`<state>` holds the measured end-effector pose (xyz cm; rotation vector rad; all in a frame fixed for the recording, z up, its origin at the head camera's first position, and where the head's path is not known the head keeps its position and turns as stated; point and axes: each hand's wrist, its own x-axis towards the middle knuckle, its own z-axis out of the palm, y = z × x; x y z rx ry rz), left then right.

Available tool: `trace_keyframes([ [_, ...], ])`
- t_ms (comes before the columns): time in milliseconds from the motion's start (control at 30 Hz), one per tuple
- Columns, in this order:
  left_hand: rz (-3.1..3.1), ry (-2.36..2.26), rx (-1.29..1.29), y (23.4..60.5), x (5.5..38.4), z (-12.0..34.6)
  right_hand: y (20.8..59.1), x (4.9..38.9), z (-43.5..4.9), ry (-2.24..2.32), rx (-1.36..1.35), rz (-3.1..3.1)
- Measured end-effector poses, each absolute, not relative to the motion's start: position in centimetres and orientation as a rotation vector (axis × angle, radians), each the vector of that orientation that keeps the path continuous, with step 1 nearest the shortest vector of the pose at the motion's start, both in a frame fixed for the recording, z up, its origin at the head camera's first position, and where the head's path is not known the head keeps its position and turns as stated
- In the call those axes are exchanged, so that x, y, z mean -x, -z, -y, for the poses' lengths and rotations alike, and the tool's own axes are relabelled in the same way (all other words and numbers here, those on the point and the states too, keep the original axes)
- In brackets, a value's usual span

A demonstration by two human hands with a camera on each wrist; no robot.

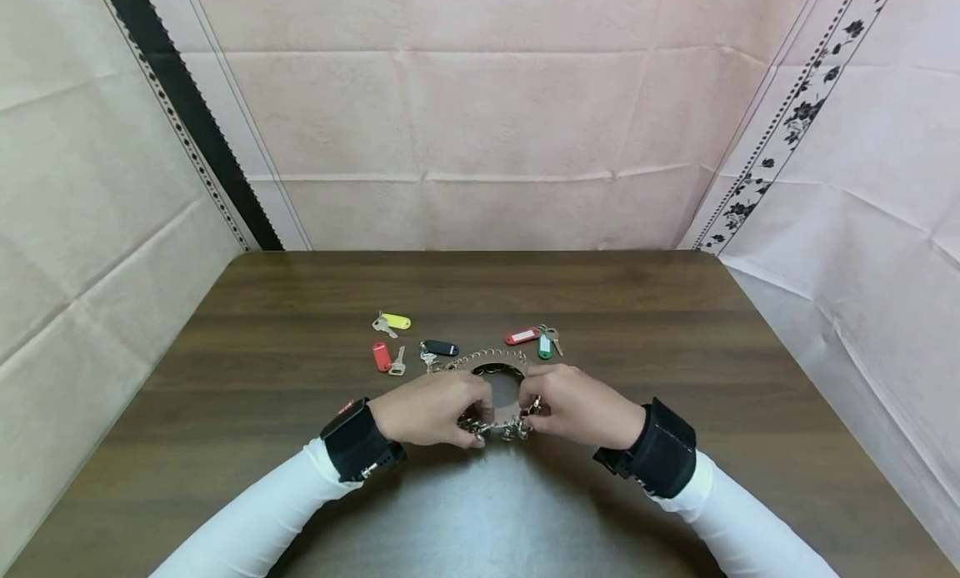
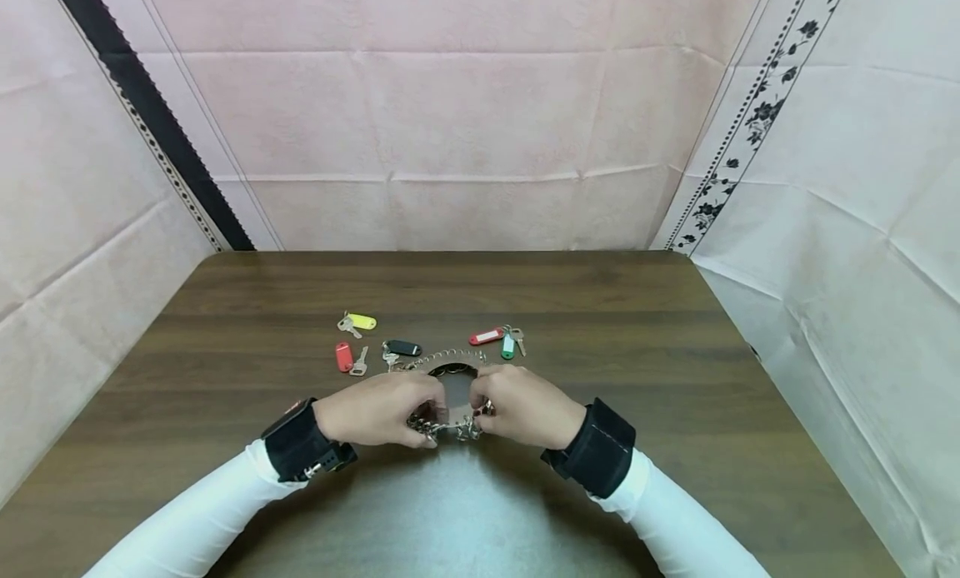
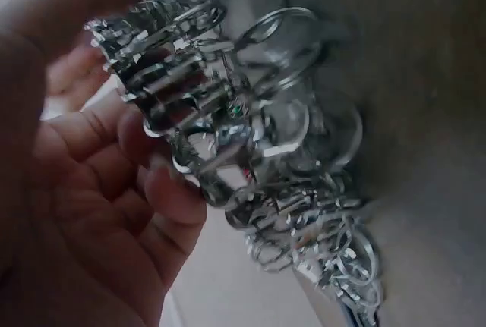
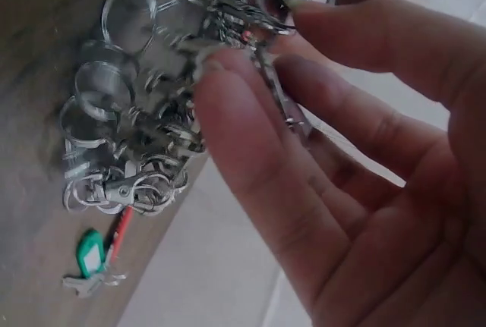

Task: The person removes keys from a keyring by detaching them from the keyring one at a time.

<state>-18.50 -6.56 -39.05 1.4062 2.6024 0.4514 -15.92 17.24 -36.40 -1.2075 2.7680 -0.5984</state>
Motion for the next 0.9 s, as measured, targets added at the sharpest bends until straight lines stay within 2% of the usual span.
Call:
trace_keyframes([
  [500, -2.54, -0.451, -1.468, 39.5, 18.4, 6.5, 37.9, 16.3, -16.7, 0.45, 1.192, -2.717],
  [900, -2.55, -0.561, -1.47, 38.9, 18.5, 6.8, 38.3, 16.8, -17.0, 0.502, 1.196, -2.685],
])
